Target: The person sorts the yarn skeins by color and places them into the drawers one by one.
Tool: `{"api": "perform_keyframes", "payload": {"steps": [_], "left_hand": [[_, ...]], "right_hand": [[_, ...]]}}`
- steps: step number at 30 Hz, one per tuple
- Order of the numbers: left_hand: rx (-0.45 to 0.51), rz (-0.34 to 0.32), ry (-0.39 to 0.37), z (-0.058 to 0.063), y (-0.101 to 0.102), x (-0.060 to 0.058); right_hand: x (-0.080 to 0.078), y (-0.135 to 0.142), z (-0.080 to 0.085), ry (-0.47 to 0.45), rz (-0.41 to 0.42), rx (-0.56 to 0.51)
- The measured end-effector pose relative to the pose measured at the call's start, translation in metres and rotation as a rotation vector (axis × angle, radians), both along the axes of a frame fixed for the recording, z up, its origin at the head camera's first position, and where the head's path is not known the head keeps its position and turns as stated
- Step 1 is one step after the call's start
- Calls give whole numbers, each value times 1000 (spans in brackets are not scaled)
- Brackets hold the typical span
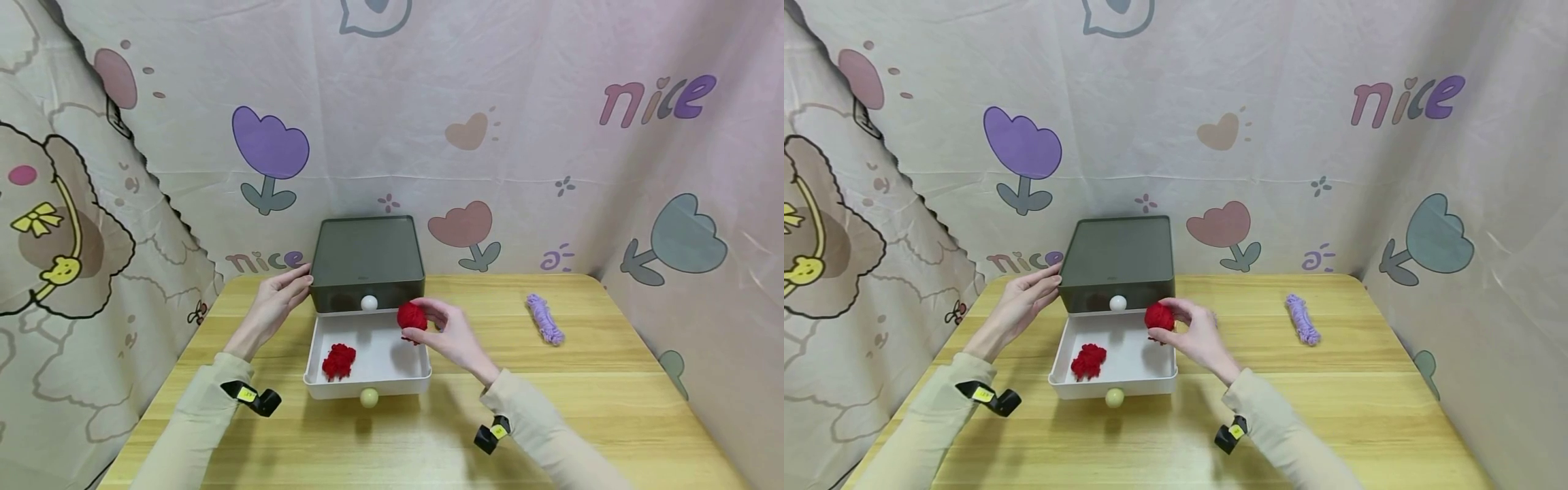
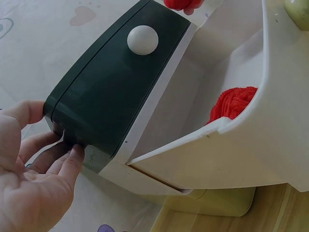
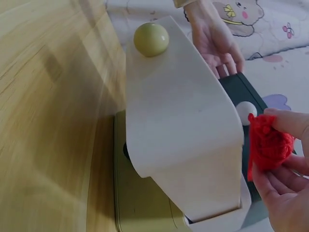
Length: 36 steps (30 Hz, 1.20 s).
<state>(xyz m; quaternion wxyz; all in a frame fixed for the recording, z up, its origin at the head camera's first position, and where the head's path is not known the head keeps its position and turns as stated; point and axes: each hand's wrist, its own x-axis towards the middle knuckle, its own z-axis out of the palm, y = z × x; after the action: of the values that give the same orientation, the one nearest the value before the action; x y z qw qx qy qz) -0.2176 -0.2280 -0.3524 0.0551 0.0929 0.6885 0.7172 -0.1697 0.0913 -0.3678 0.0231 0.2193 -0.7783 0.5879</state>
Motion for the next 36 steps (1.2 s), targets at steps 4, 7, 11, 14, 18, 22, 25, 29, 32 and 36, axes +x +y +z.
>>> {"api": "perform_keyframes", "payload": {"steps": [4,7,11,14,18,22,25,29,32,36], "left_hand": [[4,-3,2,0,0,0],[4,-5,0,0,0,0],[-4,-5,-3,0,0,0],[-7,-2,0,0,0,1],[-5,-2,5,1,0,0],[-4,-4,3,0,0,0],[-11,-2,0,0,0,1],[-14,-2,3,0,0,1],[-13,-2,5,0,0,0],[-15,0,4,0,0,0]], "right_hand": [[-10,-5,-15,102,-8,102],[-15,-7,-25,185,-37,180],[-16,-9,-30,219,-32,215],[-11,-12,-25,221,2,209],[-8,-17,-23,235,26,205],[-16,-18,-37,297,19,217],[-18,-17,-41,334,20,210],[-17,-15,-42,328,12,203],[-17,-14,-43,303,-2,195],[-17,-11,-44,297,-15,188]]}}
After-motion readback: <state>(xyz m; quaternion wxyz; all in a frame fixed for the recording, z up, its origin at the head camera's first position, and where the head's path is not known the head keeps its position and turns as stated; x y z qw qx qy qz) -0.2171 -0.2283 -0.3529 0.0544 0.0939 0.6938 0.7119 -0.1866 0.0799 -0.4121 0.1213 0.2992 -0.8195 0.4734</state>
